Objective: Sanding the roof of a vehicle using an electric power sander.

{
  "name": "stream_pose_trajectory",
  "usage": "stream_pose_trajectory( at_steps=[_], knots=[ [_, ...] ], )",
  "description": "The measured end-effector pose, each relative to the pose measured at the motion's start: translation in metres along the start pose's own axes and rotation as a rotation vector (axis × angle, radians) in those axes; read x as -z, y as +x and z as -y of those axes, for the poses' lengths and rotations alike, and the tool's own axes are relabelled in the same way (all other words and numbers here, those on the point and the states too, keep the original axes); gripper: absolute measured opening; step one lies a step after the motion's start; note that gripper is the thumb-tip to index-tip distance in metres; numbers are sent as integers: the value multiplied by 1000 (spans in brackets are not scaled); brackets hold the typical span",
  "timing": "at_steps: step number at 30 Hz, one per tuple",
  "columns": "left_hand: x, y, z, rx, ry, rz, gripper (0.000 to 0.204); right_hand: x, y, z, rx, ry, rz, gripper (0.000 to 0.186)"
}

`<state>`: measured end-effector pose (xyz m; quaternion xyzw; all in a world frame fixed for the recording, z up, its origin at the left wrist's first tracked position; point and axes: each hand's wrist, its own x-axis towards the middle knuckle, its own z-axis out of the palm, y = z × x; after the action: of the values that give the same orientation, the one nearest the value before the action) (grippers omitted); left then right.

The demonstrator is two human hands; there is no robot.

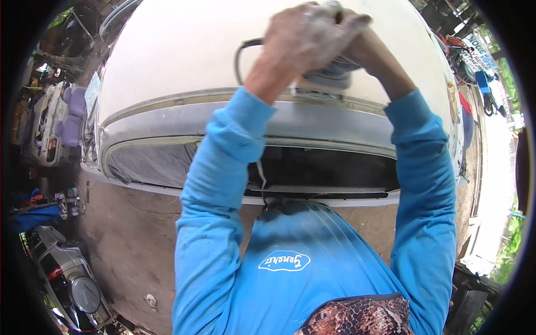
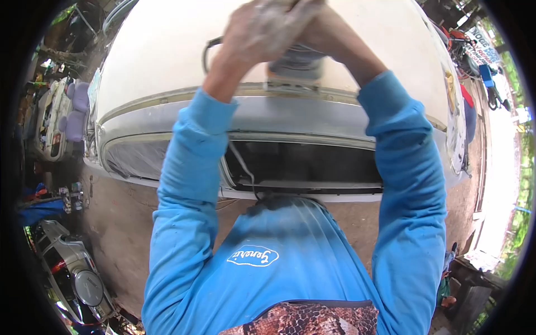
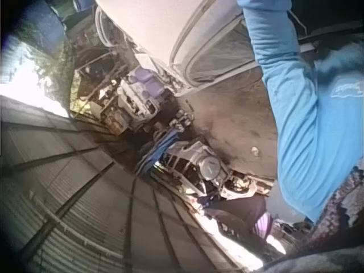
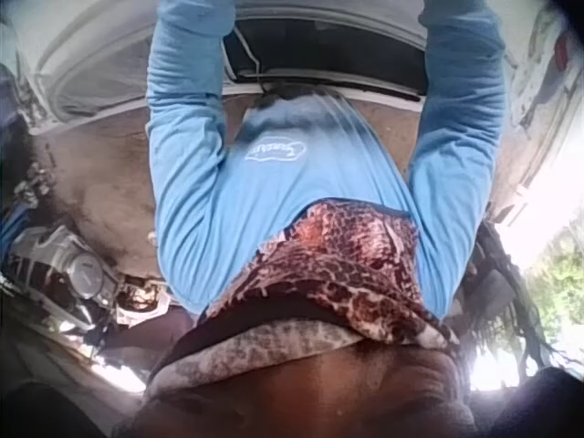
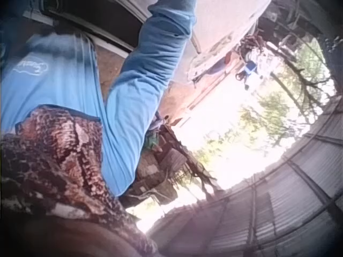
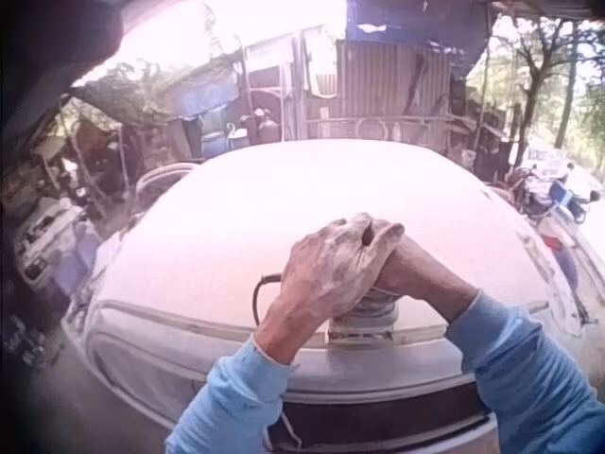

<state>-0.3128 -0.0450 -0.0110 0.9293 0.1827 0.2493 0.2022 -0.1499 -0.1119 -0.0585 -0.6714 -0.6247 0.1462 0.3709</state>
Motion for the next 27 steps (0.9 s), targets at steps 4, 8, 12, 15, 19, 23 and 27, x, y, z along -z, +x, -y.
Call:
stream_pose_trajectory(
  at_steps=[4, 8, 12, 15, 19, 23, 27],
  knots=[
    [36, -27, 71, -148, 133, -139, 42, -62, 60, 49, 488, -84, 30, 31],
    [71, -57, 140, -393, 470, -255, 34, -115, 96, 96, 401, -12, 100, 30],
    [111, -86, 198, -553, 625, -386, 42, -161, 137, 126, 637, -31, 39, 29],
    [137, -106, 239, -521, 664, -350, 49, -201, 164, 143, 774, -96, -10, 27],
    [170, -133, 286, -440, 711, -296, 53, -246, 197, 165, 769, -56, -22, 27],
    [212, -171, 345, -387, 788, -279, 54, -282, 220, 206, 620, -41, 90, 24],
    [244, -187, 395, -109, 808, -270, 52, -316, 249, 234, 706, -187, 113, 23]
  ],
)
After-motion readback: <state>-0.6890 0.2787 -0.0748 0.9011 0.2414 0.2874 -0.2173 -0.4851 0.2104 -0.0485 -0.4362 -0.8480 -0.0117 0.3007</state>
